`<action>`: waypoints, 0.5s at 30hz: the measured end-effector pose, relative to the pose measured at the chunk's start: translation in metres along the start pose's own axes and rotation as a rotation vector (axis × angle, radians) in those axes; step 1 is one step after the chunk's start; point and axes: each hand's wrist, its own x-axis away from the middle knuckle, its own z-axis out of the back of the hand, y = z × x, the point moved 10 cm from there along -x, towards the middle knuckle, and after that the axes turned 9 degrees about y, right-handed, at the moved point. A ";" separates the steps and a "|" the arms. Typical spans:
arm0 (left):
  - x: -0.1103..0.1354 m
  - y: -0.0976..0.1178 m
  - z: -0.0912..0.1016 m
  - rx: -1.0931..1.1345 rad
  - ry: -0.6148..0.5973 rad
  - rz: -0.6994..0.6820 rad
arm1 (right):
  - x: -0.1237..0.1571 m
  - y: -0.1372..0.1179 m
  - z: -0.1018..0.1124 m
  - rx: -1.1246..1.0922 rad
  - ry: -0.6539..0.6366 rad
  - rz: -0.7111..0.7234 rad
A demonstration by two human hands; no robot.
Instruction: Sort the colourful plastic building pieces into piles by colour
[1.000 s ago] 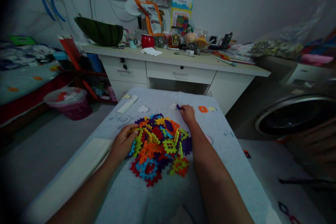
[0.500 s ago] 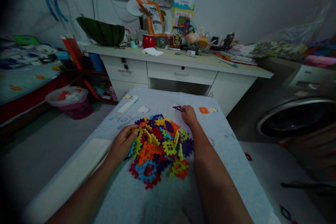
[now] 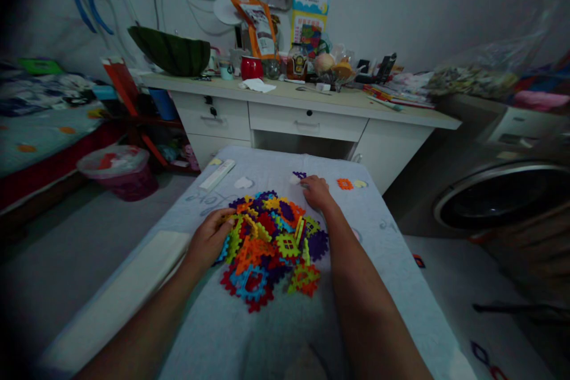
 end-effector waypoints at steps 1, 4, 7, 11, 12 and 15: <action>0.000 0.000 0.000 0.000 -0.001 -0.002 | 0.000 -0.010 0.004 -0.059 -0.033 0.016; 0.000 -0.001 -0.001 -0.003 -0.008 0.000 | 0.010 -0.050 0.004 -0.348 -0.271 0.085; 0.000 -0.003 -0.001 -0.001 -0.012 0.007 | 0.025 -0.087 -0.002 -0.498 -0.484 0.131; 0.001 -0.004 -0.002 0.007 -0.017 0.021 | 0.030 -0.097 -0.007 -0.482 -0.537 0.107; 0.001 -0.004 -0.002 0.007 -0.017 0.023 | 0.031 -0.094 -0.007 -0.510 -0.552 0.084; 0.001 -0.003 -0.001 0.002 -0.010 0.030 | 0.030 -0.079 -0.001 -0.661 -0.558 -0.003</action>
